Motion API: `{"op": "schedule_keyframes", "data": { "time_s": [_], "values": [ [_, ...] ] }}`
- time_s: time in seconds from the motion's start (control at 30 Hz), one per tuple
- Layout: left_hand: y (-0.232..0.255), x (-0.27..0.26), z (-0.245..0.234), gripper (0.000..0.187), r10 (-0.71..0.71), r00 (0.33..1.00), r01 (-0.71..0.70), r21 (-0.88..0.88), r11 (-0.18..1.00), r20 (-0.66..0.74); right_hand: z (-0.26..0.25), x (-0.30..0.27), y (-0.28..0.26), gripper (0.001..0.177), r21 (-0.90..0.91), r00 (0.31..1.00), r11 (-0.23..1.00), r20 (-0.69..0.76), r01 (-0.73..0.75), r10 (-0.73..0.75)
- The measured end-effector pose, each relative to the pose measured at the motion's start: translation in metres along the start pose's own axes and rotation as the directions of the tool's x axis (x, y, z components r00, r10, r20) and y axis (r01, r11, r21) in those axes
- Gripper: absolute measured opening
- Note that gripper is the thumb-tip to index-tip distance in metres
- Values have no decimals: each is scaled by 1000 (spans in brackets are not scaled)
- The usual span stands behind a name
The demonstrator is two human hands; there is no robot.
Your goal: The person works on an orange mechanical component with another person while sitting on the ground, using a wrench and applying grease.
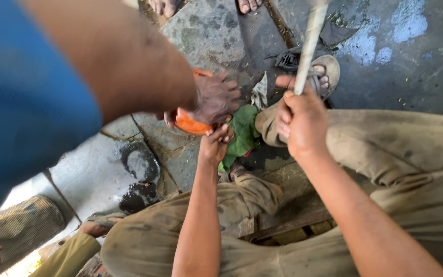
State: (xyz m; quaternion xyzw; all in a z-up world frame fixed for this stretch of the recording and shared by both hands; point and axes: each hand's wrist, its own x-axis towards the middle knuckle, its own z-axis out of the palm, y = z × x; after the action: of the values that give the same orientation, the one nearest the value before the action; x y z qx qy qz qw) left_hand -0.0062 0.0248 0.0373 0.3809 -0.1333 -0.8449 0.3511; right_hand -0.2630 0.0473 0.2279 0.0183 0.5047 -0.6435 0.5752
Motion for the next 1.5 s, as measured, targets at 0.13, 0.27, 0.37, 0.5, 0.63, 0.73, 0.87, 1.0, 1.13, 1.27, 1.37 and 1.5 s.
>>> {"op": "schedule_keyframes", "data": {
  "time_s": [0.13,0.27,0.37,0.5,0.63,0.73,0.87,1.0,1.13,1.27,1.37,1.5],
  "values": [
    [5,-3,12,27,13,983,-1,68,998,-183,-11,21,26,17,-258,1000,966,20,10,-5],
    [9,-5,26,29,32,983,-18,79,997,-181,-23,34,36,17,-384,999,923,33,-12,26],
    [12,-9,29,27,7,994,-6,17,1000,-108,-25,35,35,24,-359,998,933,34,-36,51],
    [13,-10,27,21,0,993,3,23,1000,-114,-18,36,31,35,-368,999,929,18,-29,39],
    [12,-9,24,29,0,997,2,30,1000,-74,-16,38,28,36,-382,998,923,12,-56,65],
    [11,-8,23,27,4,994,0,36,999,-106,-17,40,29,35,-354,997,933,15,-70,80],
    [10,-9,23,26,3,995,1,35,999,-101,-19,38,32,34,-375,996,924,20,-70,83],
    [12,-5,26,26,13,995,-11,23,1000,-97,-18,40,33,31,-451,997,891,27,-48,67],
    [10,-7,26,23,16,996,-16,4,1000,-85,-20,41,38,29,-457,997,888,26,-58,78],
    [10,-7,27,20,12,994,-14,-14,1000,-105,-21,40,38,29,-442,998,895,12,-53,65],
    [11,-9,28,20,14,997,-16,-24,1000,-75,-22,38,35,29,-435,997,897,-10,-75,79],
    [13,-7,29,20,25,997,-26,-7,1000,-73,-20,41,30,27,-391,998,919,9,-58,66]
  ]
}}
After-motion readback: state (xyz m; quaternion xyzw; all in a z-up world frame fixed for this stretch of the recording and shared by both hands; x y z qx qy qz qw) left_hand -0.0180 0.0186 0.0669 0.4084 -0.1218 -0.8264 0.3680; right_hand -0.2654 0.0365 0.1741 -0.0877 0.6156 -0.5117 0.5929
